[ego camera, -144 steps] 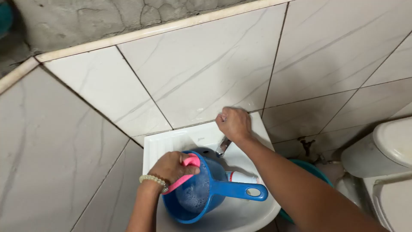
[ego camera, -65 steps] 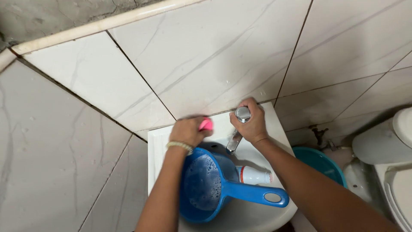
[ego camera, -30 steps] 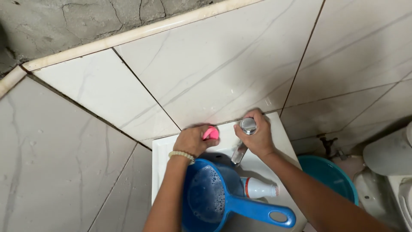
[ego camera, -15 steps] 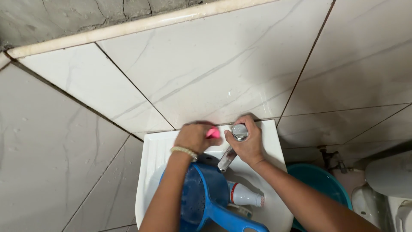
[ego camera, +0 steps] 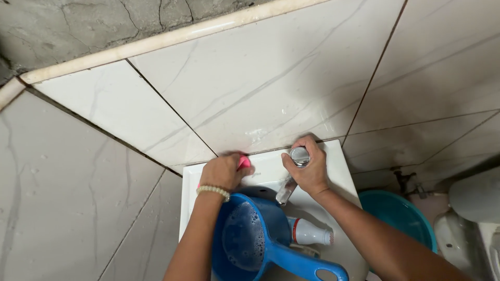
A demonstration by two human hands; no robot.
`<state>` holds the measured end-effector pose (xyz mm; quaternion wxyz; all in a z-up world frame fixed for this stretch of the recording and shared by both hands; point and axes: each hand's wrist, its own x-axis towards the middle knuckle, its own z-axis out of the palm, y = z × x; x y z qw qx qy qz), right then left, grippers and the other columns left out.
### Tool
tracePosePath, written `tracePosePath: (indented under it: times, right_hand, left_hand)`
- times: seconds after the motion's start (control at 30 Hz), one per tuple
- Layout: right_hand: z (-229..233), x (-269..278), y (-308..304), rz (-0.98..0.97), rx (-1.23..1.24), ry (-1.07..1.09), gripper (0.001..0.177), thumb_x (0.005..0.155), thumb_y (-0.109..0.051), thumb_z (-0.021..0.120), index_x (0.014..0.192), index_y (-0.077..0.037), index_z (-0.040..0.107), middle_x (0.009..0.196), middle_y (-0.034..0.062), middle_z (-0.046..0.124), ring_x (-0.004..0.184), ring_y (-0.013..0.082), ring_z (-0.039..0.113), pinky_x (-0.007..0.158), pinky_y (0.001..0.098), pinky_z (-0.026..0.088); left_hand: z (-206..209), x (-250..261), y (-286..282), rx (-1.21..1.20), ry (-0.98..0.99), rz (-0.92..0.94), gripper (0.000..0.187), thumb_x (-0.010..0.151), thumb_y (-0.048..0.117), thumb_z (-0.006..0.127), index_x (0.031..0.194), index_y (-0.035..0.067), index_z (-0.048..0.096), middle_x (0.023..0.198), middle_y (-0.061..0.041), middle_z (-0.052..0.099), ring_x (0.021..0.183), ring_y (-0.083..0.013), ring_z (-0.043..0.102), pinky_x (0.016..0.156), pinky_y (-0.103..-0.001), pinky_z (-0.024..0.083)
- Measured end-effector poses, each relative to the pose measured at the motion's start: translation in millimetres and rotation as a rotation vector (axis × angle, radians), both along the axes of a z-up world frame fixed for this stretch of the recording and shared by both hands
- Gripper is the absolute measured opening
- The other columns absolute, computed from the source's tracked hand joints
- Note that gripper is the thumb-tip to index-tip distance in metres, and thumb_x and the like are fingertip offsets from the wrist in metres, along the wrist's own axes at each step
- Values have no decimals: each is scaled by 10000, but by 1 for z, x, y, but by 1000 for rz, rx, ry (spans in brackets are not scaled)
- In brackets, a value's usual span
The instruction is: The person scrubs the white ceramic sink basin with a pink sponge while water runs from the faucet. A blue plastic jug and a white bottle rest in the sink during the cleaning.
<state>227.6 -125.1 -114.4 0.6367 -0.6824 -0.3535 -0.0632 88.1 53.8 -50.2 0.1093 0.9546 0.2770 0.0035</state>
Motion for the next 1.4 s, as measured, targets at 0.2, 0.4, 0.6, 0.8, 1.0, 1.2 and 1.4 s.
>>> tracePosePath:
  times: [0.2,0.4,0.6,0.8,1.0,1.2,1.4]
  right_hand:
    - [3,-4,1,-51,25,-30,250,806,-78,782,908,-47,556,839,52,605,754,158,604,719,307,512]
    - [7,-5,-1,-11,-6,8,299,777,-94,805,914,-55,542,817,40,610,746,155,600,706,305,506]
    - [1,-5,2,-52,-3,-30,273,794,-85,801,888,-62,546,841,43,600,767,159,588,727,307,496]
    - [-1,-2,2,-57,8,-77,273,790,-79,799,900,-53,551,856,51,595,782,171,591,746,314,499]
    - [3,-4,0,-21,10,-11,268,794,-98,798,902,-52,557,846,48,605,769,159,603,727,306,510]
    - [3,-4,0,-38,-31,29,287,778,-110,812,897,-59,556,826,45,604,751,157,599,714,301,513]
    - [-2,-4,2,-77,-1,-28,272,797,-93,797,899,-56,547,830,54,596,756,170,593,727,306,507]
  left_hand:
    - [-26,45,-27,29,-235,-394,353,818,382,795,1014,105,698,948,-142,752,886,-347,720,814,-466,548]
    - [-25,20,-3,1,-293,-378,384,769,384,804,1061,147,727,972,-149,757,894,-354,717,815,-478,543]
    - [-13,-35,30,28,-61,-89,434,812,451,782,1142,178,707,879,-148,753,840,-357,719,786,-480,548]
    - [-20,28,-17,11,-292,-325,288,794,367,790,968,144,733,885,-136,760,819,-340,728,777,-473,545]
    - [-24,41,-30,-20,-296,-394,333,792,363,805,1004,122,718,909,-142,758,857,-353,715,803,-478,537]
    - [-12,-32,29,-39,-224,-138,431,747,430,804,1102,192,747,985,-141,761,845,-363,720,776,-476,560]
    - [-9,-18,15,-28,-186,-107,383,785,445,793,1068,190,754,942,-147,753,843,-357,723,787,-470,561]
